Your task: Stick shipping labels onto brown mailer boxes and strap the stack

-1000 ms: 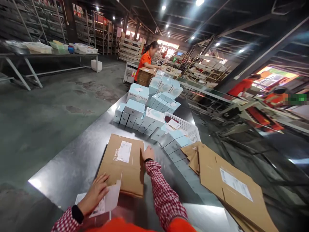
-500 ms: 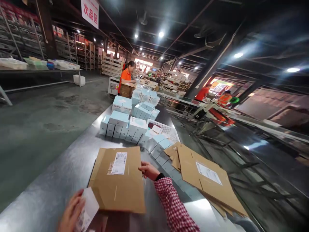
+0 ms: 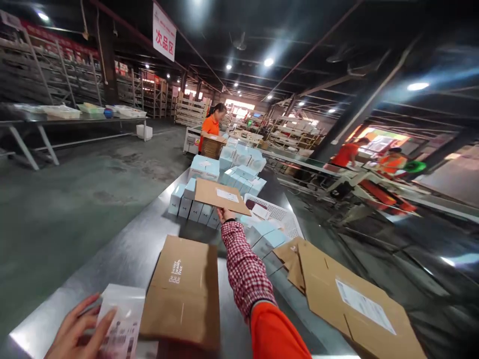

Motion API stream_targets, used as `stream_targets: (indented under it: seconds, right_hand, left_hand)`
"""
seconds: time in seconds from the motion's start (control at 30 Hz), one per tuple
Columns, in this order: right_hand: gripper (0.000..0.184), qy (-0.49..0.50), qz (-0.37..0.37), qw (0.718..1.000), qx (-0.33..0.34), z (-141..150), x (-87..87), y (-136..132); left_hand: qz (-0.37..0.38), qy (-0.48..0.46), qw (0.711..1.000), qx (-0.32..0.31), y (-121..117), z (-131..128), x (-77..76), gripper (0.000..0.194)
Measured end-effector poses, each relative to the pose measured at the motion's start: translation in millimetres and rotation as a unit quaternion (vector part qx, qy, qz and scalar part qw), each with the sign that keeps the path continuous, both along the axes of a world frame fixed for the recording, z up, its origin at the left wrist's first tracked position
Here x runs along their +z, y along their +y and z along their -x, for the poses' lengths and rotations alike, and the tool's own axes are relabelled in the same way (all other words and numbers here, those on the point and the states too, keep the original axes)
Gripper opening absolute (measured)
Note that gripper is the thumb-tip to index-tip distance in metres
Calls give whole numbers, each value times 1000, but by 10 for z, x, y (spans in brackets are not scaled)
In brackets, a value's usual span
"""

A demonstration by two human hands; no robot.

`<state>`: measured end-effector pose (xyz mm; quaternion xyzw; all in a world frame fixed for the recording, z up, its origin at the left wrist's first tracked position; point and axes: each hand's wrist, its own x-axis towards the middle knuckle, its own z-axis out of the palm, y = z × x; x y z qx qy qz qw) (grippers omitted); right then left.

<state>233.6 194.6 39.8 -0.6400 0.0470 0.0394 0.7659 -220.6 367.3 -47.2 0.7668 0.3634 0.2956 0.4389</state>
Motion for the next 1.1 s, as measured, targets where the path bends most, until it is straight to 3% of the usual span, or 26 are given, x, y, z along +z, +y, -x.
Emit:
stream_targets:
  seconds: [0.1,0.17,0.23,0.3,0.33,0.37,0.4,0.43,0.47,0.53,0.6,0.67,0.77,0.93,1.03,1.1]
  right_hand:
    - [22,23,36,998,49,128,-118,14]
    - [26,21,52,995,86,388,-171,-10]
    - [34,-1,54,990,130,826,-175,-41]
    - [45,-63,55,970,229,1406,-129,-79]
    - [54,-147,69,925,344,1716,-96,-96]
    - [67,-222,91,855,459,2013,-65,-109]
    - [75,-277,114,801,519,2280,-40,-118]
    - [69,-309,135,764,550,2504,-26,-125]
    - [59,-321,154,747,562,2675,-23,-132]
    - [39,-303,178,765,540,2869,-45,-162]
    - [37,-264,184,796,513,2925,-91,-224]
    - [37,-235,184,814,498,2937,-148,-305]
    - [36,-209,192,840,462,3005,-272,-400]
    - [33,-144,147,900,384,3213,-571,-401]
    - [35,-100,104,923,357,3134,-684,-390]
    - [40,-79,92,938,324,2893,-700,-421]
  left_hand:
    - [-62,-15,998,-6,-97,-89,224,51]
    - [-118,-66,990,-24,-167,-179,337,46]
    - [-155,-89,983,-51,-223,-267,407,42]
    - [-174,-90,978,-74,-272,-338,454,42]
    - [-178,-88,976,-85,-297,-365,474,42]
    - [-175,-91,976,-97,-322,-386,494,42]
    - [-168,-98,975,-109,-347,-402,510,42]
    - [-158,-106,975,-119,-370,-411,522,41]
    - [-148,-115,974,-126,-390,-412,527,41]
    - [-120,-128,976,-129,-414,-395,512,32]
    - [-59,-118,980,-147,-422,-359,467,28]
    - [37,-70,974,-213,-433,-322,408,53]
    - [149,9,936,-318,-501,-299,329,45]
    - [158,28,953,-256,-672,-326,216,52]
    - [170,4,936,-307,-674,-307,104,54]
    - [153,10,924,-349,-626,-270,-9,56]
